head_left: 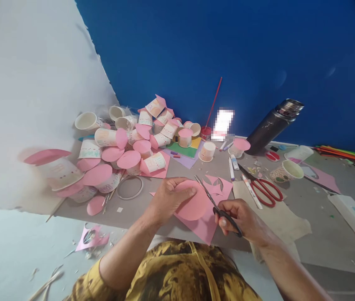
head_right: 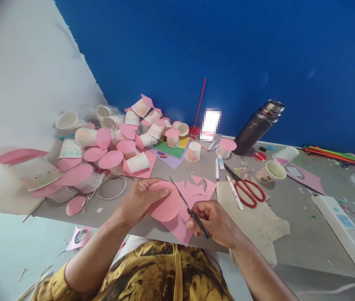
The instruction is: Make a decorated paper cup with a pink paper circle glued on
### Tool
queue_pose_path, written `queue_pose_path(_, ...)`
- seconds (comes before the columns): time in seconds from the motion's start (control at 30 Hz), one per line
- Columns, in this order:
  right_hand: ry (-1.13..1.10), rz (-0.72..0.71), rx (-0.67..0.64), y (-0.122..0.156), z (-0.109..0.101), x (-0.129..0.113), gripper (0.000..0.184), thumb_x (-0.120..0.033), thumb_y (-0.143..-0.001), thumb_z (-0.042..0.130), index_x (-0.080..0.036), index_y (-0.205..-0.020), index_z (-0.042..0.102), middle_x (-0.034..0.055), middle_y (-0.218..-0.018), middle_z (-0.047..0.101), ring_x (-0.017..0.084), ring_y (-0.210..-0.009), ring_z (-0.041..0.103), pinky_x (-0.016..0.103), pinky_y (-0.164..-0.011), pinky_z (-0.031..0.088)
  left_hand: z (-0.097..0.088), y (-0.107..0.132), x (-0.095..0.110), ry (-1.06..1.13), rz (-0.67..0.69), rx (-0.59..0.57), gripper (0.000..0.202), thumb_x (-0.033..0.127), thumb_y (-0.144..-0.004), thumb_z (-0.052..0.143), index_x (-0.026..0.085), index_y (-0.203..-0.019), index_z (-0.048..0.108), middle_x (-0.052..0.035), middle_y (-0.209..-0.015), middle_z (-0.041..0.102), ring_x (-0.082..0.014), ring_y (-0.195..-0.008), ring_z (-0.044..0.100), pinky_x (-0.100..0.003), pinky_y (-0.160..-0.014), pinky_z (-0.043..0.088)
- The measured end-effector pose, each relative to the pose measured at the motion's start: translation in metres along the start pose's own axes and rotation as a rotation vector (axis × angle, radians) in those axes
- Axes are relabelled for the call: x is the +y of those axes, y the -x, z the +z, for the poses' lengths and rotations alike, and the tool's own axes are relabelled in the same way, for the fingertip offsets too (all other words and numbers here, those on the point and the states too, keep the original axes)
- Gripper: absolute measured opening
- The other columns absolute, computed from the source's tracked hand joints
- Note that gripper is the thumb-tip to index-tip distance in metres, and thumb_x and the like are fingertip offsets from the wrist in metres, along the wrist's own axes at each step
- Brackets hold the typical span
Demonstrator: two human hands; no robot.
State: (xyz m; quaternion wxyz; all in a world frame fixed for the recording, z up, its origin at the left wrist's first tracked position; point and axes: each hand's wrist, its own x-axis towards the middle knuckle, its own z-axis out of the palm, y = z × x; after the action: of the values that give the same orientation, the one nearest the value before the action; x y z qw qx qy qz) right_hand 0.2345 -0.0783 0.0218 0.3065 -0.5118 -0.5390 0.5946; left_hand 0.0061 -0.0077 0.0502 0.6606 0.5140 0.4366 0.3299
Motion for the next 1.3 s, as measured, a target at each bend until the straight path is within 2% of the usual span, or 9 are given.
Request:
queue_pose_path(0.4, -0.025, 0.014, 0.025, -0.001, 0.001, 0.007, 0.048, -0.063, -0.073, 0.080, -0.019, -0.065, 0.061, -0.0011, -0.050, 0.059, 0.011, -0.046, 0.047, 0.023, -0.045, 0.027, -0.004, -0.001, -0.005, -0.015, 0.017, -0.008, 0.027, 0.043, -0.079, 0.077, 0.017, -0.087, 0.081, -0.0048, -0.078, 0.073, -0.0175, -0.068, 0.063, -0.025, -0.060, 0.046)
queue_pose_path(0.6, -0.023, 0.077, -0.014, 0.000, 0.000, -0.007, 0.047, -0.060, -0.067, 0.083, -0.019, -0.066, 0.061, -0.0005, -0.054, 0.062, 0.013, -0.050, 0.054, 0.023, -0.048, 0.036, -0.004, 0.000, 0.004, -0.075, -0.005, -0.018, 0.028, 0.044, -0.076, 0.078, 0.017, -0.081, 0.080, -0.0059, -0.077, 0.073, -0.0182, -0.067, 0.063, -0.025, -0.058, 0.046)
queue_pose_path(0.7, -0.001, 0.096, -0.027, 0.000, -0.001, -0.013, 0.047, -0.059, -0.067, 0.083, -0.019, -0.065, 0.059, 0.0001, -0.054, 0.063, 0.013, -0.051, 0.055, 0.023, -0.047, 0.035, -0.003, 0.000, 0.008, -0.103, -0.008, -0.024, 0.027, 0.043, -0.076, 0.078, 0.016, -0.080, 0.080, -0.0063, -0.077, 0.073, -0.0181, -0.068, 0.062, -0.025, -0.058, 0.045)
queue_pose_path(0.83, -0.048, 0.092, -0.005, -0.002, -0.001, -0.006, 0.047, -0.059, -0.066, 0.084, -0.019, -0.063, 0.059, -0.0019, -0.052, 0.060, 0.012, -0.047, 0.052, 0.022, -0.045, 0.032, -0.004, 0.000, 0.008, -0.127, -0.008, -0.025, 0.027, 0.042, -0.076, 0.078, 0.016, -0.072, 0.077, -0.0051, -0.071, 0.070, -0.0160, -0.061, 0.058, -0.023, -0.053, 0.041)
queue_pose_path(0.9, -0.072, 0.083, -0.001, -0.002, 0.000, -0.001, 0.048, -0.059, -0.065, 0.085, -0.019, -0.061, 0.057, -0.0028, -0.051, 0.058, 0.011, -0.045, 0.051, 0.022, -0.045, 0.033, -0.006, -0.001, 0.007, -0.112, 0.002, -0.030, 0.026, 0.041, -0.076, 0.078, 0.015, -0.074, 0.078, -0.0059, -0.073, 0.071, -0.0166, -0.061, 0.059, -0.024, -0.054, 0.043)
queue_pose_path(1.07, -0.060, 0.111, -0.040, -0.001, -0.002, -0.006, 0.048, -0.059, -0.065, 0.085, -0.019, -0.062, 0.059, -0.0022, -0.050, 0.058, 0.011, -0.046, 0.051, 0.022, -0.046, 0.033, -0.010, -0.002, 0.004, -0.059, -0.007, -0.100, 0.025, 0.041, -0.076, 0.079, 0.016, -0.079, 0.081, -0.0089, -0.079, 0.075, -0.0203, -0.067, 0.065, -0.026, -0.057, 0.048)
queue_pose_path(1.3, -0.026, 0.127, -0.065, 0.001, -0.007, -0.013, 0.048, -0.057, -0.065, 0.084, -0.019, -0.061, 0.057, -0.0037, -0.051, 0.053, 0.012, -0.048, 0.053, 0.022, -0.047, 0.034, -0.012, -0.004, 0.005, -0.119, -0.024, -0.171, 0.023, 0.040, -0.078, 0.077, 0.018, -0.079, 0.080, -0.0063, -0.077, 0.074, -0.0182, -0.065, 0.063, -0.025, -0.058, 0.045)
